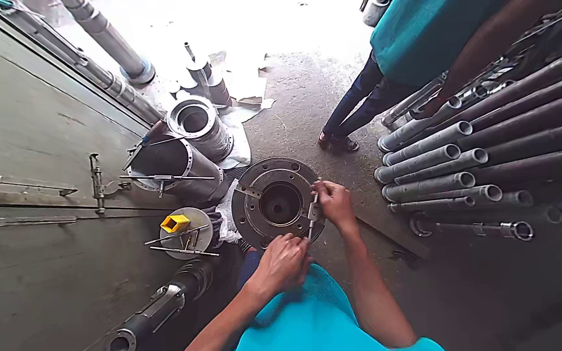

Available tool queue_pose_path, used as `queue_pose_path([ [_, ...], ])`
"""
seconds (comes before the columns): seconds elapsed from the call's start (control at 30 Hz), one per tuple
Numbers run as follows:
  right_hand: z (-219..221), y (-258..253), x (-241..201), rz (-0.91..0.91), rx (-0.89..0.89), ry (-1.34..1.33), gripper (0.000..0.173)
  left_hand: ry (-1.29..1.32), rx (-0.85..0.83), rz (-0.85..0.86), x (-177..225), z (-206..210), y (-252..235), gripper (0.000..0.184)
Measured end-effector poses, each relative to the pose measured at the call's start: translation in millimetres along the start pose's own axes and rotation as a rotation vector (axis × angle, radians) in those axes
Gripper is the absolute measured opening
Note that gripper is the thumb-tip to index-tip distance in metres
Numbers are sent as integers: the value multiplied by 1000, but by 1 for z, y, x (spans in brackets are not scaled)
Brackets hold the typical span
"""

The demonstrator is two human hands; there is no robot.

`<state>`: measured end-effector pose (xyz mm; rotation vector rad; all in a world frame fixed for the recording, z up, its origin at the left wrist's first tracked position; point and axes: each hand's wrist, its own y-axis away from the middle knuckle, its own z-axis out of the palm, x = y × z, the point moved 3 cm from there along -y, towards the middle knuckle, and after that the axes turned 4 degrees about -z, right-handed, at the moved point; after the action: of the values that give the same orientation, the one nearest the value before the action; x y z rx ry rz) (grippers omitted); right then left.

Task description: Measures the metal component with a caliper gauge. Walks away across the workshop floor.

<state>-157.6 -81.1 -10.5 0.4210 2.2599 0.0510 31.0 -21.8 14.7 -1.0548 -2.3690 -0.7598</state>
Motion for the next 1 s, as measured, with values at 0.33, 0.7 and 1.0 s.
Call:
queue_pose_path([
  [0.33,26,31,-10,-437,-94,450,49,657,62,242,-57,-63,49,31],
  [0.7,29,29,-14,-614,-219,481,49,14,630,-7,-49,-71,-35,31],
  [1.0,-6,54,16,-397,-84,357,47,-223,517,6,-79,-45,-57,24],
])
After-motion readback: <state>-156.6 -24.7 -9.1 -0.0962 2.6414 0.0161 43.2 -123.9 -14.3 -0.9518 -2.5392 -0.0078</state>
